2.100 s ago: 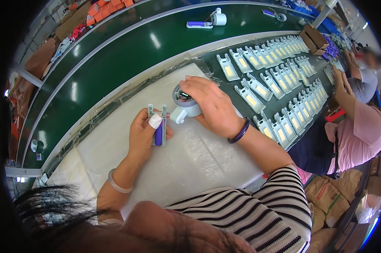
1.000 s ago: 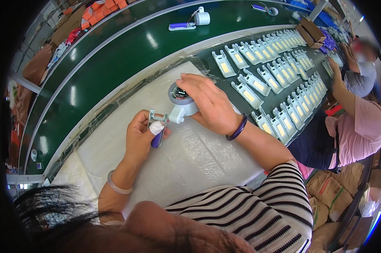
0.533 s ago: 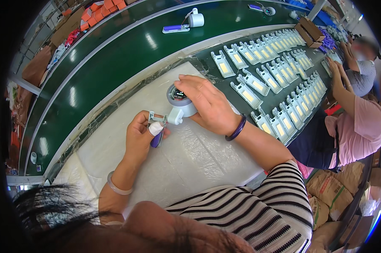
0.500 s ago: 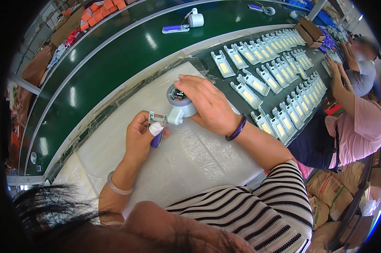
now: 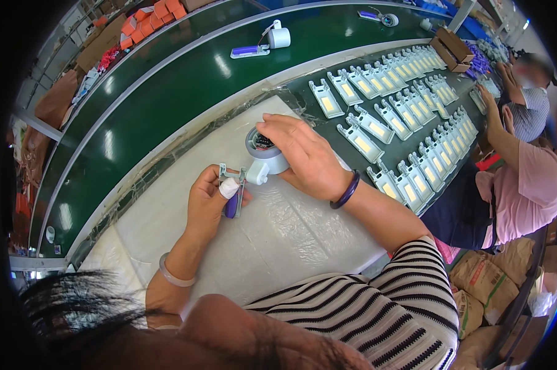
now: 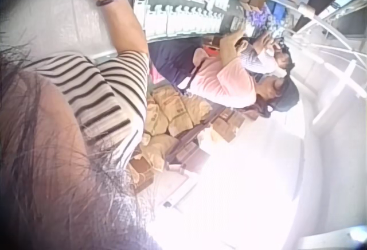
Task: Assembling small electronic components including a digital dial/gauge and a purple housing unit.
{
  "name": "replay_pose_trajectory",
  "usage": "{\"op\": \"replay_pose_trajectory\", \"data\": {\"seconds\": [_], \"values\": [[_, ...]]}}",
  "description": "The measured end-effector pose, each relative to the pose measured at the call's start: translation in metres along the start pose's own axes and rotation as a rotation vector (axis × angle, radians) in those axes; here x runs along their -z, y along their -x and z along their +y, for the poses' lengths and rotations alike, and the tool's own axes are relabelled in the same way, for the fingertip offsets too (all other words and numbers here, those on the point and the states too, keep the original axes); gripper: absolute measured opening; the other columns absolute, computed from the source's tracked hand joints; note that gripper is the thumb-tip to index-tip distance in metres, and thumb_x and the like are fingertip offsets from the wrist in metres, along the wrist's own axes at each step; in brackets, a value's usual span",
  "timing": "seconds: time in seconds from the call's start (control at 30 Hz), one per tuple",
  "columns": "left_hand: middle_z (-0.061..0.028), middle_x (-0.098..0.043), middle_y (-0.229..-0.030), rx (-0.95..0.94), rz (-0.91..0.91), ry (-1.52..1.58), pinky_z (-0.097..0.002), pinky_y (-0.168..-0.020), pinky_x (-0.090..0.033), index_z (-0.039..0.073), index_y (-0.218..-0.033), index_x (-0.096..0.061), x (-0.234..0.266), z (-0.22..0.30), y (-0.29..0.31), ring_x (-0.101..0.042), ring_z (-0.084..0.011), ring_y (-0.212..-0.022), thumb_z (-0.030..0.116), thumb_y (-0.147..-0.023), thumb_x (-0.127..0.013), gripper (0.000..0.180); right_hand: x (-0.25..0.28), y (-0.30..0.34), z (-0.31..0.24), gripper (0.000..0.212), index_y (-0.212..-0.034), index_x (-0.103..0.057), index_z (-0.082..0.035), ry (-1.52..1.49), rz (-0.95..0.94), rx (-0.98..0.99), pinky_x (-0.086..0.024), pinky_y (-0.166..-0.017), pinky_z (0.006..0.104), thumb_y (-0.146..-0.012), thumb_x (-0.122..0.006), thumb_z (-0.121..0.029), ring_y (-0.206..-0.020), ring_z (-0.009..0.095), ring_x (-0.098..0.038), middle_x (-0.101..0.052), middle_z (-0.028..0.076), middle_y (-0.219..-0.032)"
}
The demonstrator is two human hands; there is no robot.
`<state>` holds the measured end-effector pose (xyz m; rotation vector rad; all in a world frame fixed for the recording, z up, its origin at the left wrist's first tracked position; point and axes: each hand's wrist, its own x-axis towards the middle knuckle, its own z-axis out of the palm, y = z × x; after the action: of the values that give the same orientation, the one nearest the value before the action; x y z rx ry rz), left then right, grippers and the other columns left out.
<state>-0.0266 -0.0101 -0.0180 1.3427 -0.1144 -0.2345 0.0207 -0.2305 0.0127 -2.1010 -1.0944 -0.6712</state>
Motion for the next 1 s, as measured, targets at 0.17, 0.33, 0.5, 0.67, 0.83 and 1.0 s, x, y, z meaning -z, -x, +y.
{"op": "replay_pose_trajectory", "data": {"seconds": [0.17,0.33,0.5,0.67,0.83,1.0], "values": [[-0.0130,-0.065,-0.095,0.114,0.032,0.049,-0.0314,-0.063,-0.055,0.002,-0.103,-0.053,0.004,0.012,-0.002,-0.065,-0.0199,-0.073,0.021,-0.091,-0.059,0.024,-0.002,-0.001,-0.001,0.081,-0.130,-0.043,-0.003,-0.008,-0.063,-0.058,-0.043,-0.096,0.0408,-0.057,-0.077,0.002,-0.117,0.036,-0.049,-0.051,0.019,-0.125],[-0.0148,-0.065,-0.097,0.221,0.148,0.272,-0.0346,-0.060,-0.057,0.002,-0.107,-0.055,0.029,0.018,-0.011,-0.066,-0.0212,-0.073,0.026,-0.094,-0.052,0.028,-0.011,0.005,0.005,0.082,-0.137,-0.032,-0.002,-0.103,-0.269,-0.279,-0.036,-0.104,0.0409,-0.069,-0.076,-0.010,-0.123,0.037,-0.042,-0.043,0.021,-0.132],[-0.0153,-0.063,-0.097,-0.034,0.436,0.429,-0.0388,-0.067,-0.058,-0.003,-0.110,-0.053,0.092,0.024,-0.034,-0.065,-0.0236,-0.078,0.023,-0.095,-0.050,0.030,-0.018,0.010,0.010,0.065,-0.132,-0.041,0.000,-0.056,-0.325,-0.276,-0.036,-0.103,0.0391,-0.077,-0.072,-0.016,-0.122,0.035,-0.044,-0.045,0.021,-0.130],[-0.0169,-0.055,-0.114,-0.514,0.712,0.656,-0.0434,-0.087,-0.052,-0.005,-0.120,-0.045,0.168,0.028,-0.047,-0.059,-0.0278,-0.102,0.015,-0.092,-0.050,0.035,-0.022,-0.002,0.013,0.053,-0.126,-0.046,0.001,-0.057,-0.398,-0.185,-0.037,-0.102,0.0402,-0.080,-0.068,-0.013,-0.119,0.037,-0.046,-0.049,0.021,-0.126],[-0.0182,-0.040,-0.132,-0.570,1.065,0.517,-0.0421,-0.092,-0.048,-0.001,-0.140,-0.022,0.176,0.032,-0.045,-0.051,-0.0283,-0.114,0.008,-0.086,-0.056,0.065,-0.025,-0.049,0.056,0.047,-0.120,-0.051,-0.001,0.128,-0.429,-0.058,-0.040,-0.099,0.0415,-0.075,-0.064,-0.007,-0.115,0.038,-0.048,-0.052,0.021,-0.122],[-0.0170,-0.036,-0.135,-0.414,0.935,0.337,-0.0328,-0.071,-0.055,0.004,-0.141,-0.023,0.148,0.016,-0.045,-0.058,-0.0262,-0.100,0.002,-0.087,-0.050,0.060,-0.052,-0.123,0.148,0.039,-0.109,-0.058,-0.005,0.437,-0.232,0.078,-0.046,-0.089,0.0421,-0.070,-0.056,0.002,-0.106,0.035,-0.054,-0.059,0.014,-0.114]]}}
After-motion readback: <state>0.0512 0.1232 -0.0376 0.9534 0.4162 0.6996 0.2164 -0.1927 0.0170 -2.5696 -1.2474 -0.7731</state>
